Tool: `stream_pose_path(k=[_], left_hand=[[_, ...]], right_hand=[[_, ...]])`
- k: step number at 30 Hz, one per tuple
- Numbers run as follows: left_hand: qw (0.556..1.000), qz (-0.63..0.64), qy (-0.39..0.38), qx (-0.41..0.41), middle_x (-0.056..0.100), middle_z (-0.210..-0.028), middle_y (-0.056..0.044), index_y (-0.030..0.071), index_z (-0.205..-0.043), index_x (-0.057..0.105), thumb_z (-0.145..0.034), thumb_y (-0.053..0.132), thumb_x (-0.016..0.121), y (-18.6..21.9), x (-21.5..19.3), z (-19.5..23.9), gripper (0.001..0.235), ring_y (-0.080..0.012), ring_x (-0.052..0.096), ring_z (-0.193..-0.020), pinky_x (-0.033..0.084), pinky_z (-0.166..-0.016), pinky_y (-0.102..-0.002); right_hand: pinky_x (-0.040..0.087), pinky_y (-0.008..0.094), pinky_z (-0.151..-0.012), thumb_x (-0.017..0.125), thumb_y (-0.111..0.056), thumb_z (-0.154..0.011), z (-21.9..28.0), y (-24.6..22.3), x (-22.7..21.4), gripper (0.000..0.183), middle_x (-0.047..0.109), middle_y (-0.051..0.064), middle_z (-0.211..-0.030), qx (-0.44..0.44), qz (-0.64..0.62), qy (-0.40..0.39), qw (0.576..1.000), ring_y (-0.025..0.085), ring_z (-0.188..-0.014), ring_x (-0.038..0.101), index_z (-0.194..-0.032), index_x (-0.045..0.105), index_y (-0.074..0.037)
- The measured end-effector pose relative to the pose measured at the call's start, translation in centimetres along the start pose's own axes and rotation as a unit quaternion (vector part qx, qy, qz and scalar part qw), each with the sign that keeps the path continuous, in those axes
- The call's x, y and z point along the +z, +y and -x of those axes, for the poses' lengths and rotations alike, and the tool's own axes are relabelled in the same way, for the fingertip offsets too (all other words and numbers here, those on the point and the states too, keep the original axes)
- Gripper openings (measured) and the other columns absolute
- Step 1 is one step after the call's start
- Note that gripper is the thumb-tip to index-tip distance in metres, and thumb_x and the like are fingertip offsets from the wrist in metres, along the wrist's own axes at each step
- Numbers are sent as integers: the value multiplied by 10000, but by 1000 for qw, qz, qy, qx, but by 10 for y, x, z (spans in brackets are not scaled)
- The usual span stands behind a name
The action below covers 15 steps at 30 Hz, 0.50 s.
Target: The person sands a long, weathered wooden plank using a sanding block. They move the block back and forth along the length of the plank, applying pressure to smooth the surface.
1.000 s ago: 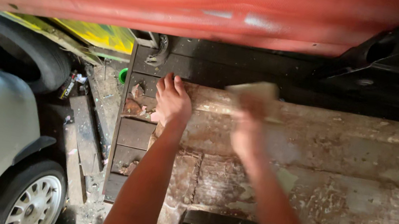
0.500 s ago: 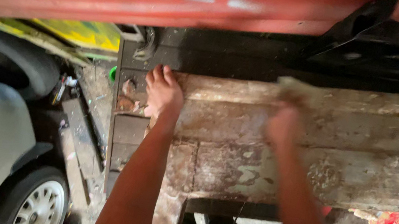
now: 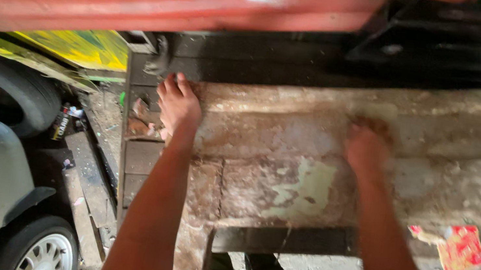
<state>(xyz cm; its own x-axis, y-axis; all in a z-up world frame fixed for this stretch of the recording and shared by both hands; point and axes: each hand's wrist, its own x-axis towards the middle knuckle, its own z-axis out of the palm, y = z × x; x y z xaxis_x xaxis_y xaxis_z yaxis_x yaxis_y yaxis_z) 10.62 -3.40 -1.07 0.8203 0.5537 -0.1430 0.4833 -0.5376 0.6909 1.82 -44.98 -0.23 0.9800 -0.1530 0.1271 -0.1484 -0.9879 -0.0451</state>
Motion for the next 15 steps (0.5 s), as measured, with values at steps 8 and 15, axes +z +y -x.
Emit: stream_pose_path(k=[8,15], left_hand=[[958,199,-204,18,17,-1715,-134,237,-1642,175,-1020,443,527,-62,-6,-24,744,-379,93,-1571,194,-1228,-521],[969,-76,-174,155,180,-1690,-223,191,-1654,140,-939,424,642,-102,-39,70,904,-433,228,-1524,259,-1211,-601]], right_hand=[[561,456,-862,638,-68,-772,35,-172,19,310,760,152,-1073,-130,-101,48,985,318,-974,715,-1042,781,-121],[549,517,-878,724,-110,-663,18,-43,-19,430,734,213,-1023,-77,-136,-14,988,418,-977,680,-1089,775,-84]])
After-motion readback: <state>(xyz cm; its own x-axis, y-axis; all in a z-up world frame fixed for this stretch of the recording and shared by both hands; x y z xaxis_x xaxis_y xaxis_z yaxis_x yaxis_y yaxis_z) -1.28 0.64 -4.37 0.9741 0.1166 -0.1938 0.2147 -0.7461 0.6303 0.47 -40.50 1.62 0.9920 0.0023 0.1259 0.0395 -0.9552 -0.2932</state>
